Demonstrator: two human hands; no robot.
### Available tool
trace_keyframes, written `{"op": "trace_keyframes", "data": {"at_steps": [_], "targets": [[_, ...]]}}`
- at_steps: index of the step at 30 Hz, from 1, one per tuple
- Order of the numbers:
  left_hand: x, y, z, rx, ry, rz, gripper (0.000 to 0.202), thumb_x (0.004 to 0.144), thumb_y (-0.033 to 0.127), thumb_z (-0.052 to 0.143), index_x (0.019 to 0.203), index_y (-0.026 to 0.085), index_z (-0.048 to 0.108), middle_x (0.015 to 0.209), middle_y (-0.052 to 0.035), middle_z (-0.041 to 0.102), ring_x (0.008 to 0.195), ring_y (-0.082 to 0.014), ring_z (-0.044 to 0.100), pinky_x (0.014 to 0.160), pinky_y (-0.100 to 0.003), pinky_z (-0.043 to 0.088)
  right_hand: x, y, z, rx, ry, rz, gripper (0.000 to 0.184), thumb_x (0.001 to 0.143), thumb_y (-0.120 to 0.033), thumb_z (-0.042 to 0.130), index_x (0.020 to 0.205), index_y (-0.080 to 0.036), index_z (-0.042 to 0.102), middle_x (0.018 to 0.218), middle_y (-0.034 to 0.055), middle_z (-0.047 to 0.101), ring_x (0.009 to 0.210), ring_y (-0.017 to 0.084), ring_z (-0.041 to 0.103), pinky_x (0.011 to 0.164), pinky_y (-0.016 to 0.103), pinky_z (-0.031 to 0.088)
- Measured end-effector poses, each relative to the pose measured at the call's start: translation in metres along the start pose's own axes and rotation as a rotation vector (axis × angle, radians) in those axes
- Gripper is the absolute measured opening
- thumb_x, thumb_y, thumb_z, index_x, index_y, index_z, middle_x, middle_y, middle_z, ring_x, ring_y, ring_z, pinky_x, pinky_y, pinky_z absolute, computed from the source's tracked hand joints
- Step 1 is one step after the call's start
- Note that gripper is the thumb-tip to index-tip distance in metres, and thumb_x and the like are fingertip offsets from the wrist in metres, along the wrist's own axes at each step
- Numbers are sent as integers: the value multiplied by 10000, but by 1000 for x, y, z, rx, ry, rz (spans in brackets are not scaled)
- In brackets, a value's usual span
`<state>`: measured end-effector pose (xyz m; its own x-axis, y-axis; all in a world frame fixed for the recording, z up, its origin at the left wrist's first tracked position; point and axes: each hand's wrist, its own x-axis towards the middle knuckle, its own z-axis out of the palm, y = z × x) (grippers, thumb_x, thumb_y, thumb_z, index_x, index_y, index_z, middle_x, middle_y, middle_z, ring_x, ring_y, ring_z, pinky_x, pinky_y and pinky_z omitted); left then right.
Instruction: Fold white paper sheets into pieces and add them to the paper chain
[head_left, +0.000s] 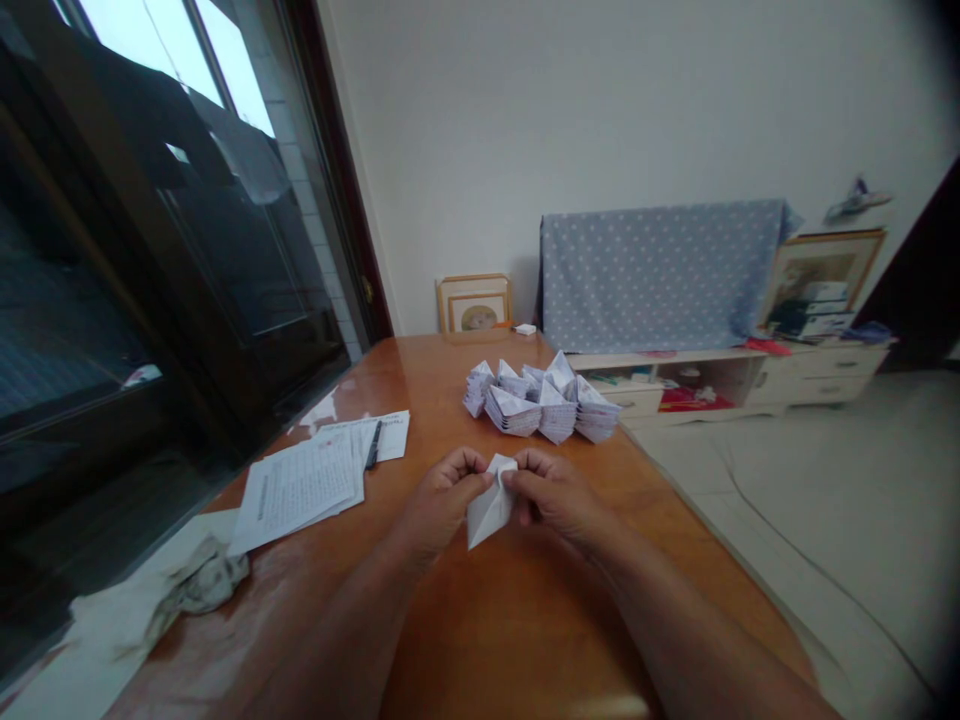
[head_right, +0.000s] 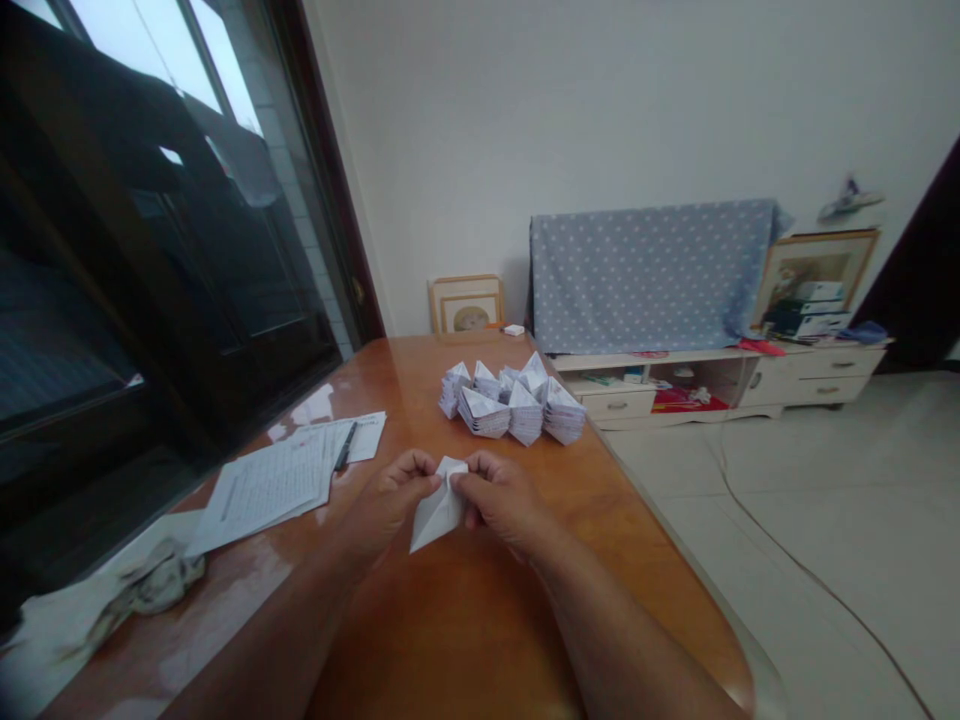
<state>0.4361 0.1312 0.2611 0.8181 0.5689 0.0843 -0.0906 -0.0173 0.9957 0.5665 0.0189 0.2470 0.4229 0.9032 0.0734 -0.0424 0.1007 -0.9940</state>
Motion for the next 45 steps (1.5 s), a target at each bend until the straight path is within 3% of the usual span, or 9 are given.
{"op": "trace_keyframes", "data": {"at_steps": [14,21,26,33,37,41,45], "targets": [[-2,-4,0,29,-76,45,94,813,242,653,822,177,585,787,27,587,745,-125,528,725,-238,384,7,12,1,-114,159,-51,119,774,-281,604,708,-198,549,501,-69,492,409,84,426,400,207,318],[-1,-3,-1,12,-81,21,135,789,268,694,822,179,598,776,24,600,724,-130,539,714,-242,389,7,11,0,-149,173,-75,158,781,-305,627,692,-196,554,504,-63,499,425,85,438,414,207,315],[-1,-2,-2,-8,-67,50,127,785,259,697,823,175,610,834,5,620,789,-147,560,751,-254,401,6,10,-2,-113,102,-39,206,805,-360,623,705,-206,529,508,-64,500,421,93,445,410,214,308],[-2,-2,-2,53,-104,98,103,816,252,676,842,169,621,879,-15,628,842,-164,563,787,-268,408,9,15,-5,-268,158,-168,207,795,-338,647,683,-194,549,551,-57,502,484,91,438,448,220,303],[-3,1,0,4,-77,46,133,798,277,689,834,174,613,827,2,617,788,-151,558,752,-256,404,7,11,-4,-204,125,-151,252,821,-383,630,674,-202,534,514,-62,481,466,95,424,443,224,297],[-1,1,2,8,-43,23,147,780,290,681,809,178,590,760,25,583,712,-128,524,696,-240,384,5,6,-4,-205,120,-139,188,808,-319,613,681,-199,546,526,-51,516,476,99,454,453,223,312],[0,-1,1,-1,-16,12,211,729,209,687,884,194,545,794,29,588,737,-128,545,699,-236,393,3,1,-6,-122,73,-10,191,857,-332,498,727,-203,550,521,-19,578,454,120,497,427,230,317]]}}
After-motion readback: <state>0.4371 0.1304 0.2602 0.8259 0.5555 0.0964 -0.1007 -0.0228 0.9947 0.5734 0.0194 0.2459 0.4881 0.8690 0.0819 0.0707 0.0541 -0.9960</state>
